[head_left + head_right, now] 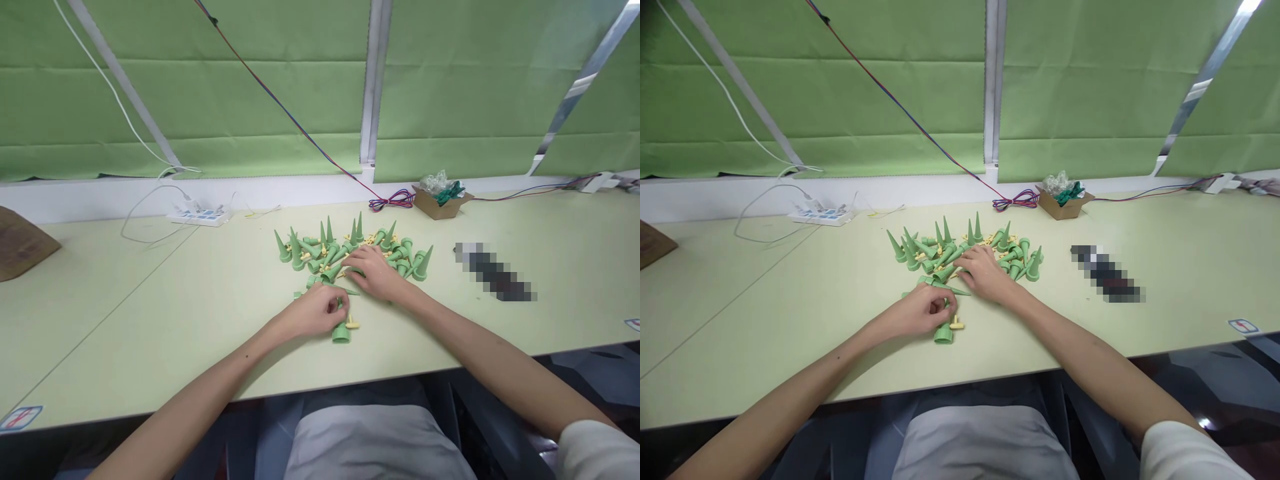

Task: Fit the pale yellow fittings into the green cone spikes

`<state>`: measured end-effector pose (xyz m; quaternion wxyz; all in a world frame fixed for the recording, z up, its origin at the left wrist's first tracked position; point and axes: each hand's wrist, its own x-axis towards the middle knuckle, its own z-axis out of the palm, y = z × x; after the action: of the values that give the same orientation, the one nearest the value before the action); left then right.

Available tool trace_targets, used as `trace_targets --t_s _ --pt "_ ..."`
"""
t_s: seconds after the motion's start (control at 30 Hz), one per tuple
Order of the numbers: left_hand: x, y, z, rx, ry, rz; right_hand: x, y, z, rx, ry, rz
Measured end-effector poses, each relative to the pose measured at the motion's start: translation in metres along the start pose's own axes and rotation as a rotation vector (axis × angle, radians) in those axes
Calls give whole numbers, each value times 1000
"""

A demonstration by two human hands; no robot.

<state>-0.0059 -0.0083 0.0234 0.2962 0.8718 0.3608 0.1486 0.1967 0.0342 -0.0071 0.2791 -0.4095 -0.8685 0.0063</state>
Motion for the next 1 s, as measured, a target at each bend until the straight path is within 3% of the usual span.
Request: trace_targets --t_s 0.27,0.67,1.0 --pt "-1 2 -1 36 -84 27 3 0 7 -41 -93 8" --pt "1 -2 -1 62 -21 -44 4 -6 7 -17 -113 52" --pt "8 -14 12 84 149 -107 -1 0 12 66 107 71"
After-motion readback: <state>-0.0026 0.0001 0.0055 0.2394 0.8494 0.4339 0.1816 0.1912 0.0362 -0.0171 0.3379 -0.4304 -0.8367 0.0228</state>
